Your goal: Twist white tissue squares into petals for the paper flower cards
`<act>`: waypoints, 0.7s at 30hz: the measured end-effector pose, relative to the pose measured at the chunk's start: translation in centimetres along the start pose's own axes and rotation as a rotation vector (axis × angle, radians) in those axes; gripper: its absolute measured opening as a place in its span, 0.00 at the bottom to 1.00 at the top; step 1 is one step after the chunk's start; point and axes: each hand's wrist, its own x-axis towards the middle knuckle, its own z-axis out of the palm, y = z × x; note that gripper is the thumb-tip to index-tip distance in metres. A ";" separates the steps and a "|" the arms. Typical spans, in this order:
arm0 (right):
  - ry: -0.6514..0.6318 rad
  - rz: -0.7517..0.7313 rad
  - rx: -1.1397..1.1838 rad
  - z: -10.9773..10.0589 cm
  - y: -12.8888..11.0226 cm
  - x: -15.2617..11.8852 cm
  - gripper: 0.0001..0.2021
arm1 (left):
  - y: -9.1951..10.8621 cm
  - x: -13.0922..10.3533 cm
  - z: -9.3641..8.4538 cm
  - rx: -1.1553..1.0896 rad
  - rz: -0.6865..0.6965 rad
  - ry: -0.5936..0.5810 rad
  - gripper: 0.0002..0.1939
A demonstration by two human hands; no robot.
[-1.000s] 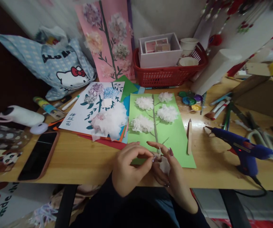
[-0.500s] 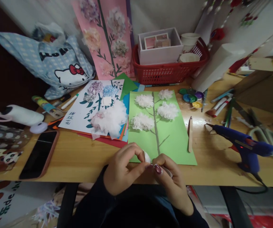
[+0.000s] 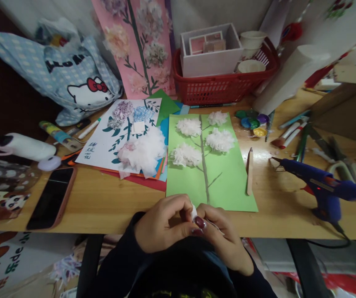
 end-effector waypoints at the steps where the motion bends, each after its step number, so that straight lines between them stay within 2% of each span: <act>1: -0.005 0.004 0.005 0.0 0.0 0.0 0.18 | 0.0 0.0 -0.1 -0.012 -0.009 -0.003 0.21; 4: -0.002 0.002 0.019 0.1 0.0 -0.1 0.18 | -0.1 -0.2 -0.1 -0.066 -0.044 -0.008 0.23; 7: 0.006 0.000 0.030 0.1 -0.1 0.0 0.19 | -0.1 -0.4 0.1 -0.119 -0.061 0.014 0.20; 10: 0.036 0.004 0.019 0.2 -0.1 0.1 0.18 | 0.2 -0.7 0.6 -0.076 -0.046 0.148 0.14; 14: 0.121 0.003 -0.003 0.2 0.2 0.1 0.17 | 0.4 -1.0 1.0 0.163 0.070 0.401 0.05; 16: 0.141 0.010 0.005 0.2 0.4 0.1 0.17 | 0.5 -1.1 1.0 0.246 0.120 0.456 0.05; 21: 0.158 0.013 -0.020 0.3 0.5 0.3 0.18 | 1.0 -1.1 1.4 0.314 0.173 0.510 0.08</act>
